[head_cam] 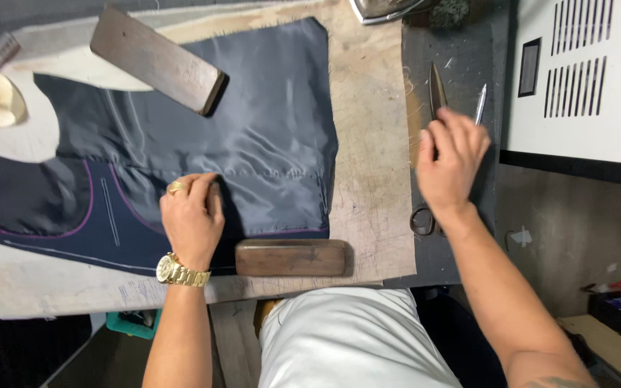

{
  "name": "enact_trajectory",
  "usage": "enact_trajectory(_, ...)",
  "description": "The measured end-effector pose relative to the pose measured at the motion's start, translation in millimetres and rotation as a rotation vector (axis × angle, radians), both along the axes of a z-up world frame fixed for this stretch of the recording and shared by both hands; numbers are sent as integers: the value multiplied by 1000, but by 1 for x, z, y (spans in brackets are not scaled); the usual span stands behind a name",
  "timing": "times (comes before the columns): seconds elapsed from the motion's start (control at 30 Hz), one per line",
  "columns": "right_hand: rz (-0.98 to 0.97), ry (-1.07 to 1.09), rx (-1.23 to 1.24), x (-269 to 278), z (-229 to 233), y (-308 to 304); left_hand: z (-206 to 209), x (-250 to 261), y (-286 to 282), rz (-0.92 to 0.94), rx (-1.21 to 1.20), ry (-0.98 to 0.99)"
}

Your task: The person cuts a piece of dark blue fabric using a large pair of tailor's shears, following a marked pattern and moving a wooden weight as they progress.

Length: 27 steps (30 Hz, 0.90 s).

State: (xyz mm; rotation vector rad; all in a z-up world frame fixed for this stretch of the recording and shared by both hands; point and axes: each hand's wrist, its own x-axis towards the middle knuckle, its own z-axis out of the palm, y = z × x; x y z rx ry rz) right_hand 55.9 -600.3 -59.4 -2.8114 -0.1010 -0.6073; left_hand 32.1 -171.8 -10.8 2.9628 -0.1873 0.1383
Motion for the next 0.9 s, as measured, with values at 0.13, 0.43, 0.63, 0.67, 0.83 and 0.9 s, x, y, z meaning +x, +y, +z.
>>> enact_trajectory(0.13,34,109,371,17,0,54,-7,31,-26,-99,-198,-80)
enact_trajectory(0.43,-135,175,466,134,4,146,-2,151,-65,-181,-437,-195)
enact_trajectory(0.63,-213,467,652,168,-4,155,6,201,-83,-284,-508,-99)
enact_trajectory(0.67,-226,459,657,169,0,154,10,214,-85,-300,-507,-98)
enact_trajectory(0.83,-70,395,1170,171,3,150,-5,267,-92,-576,-462,383)
enact_trajectory(0.9,-99,369,1219,167,15,150,-1,282,-95,-591,-455,461)
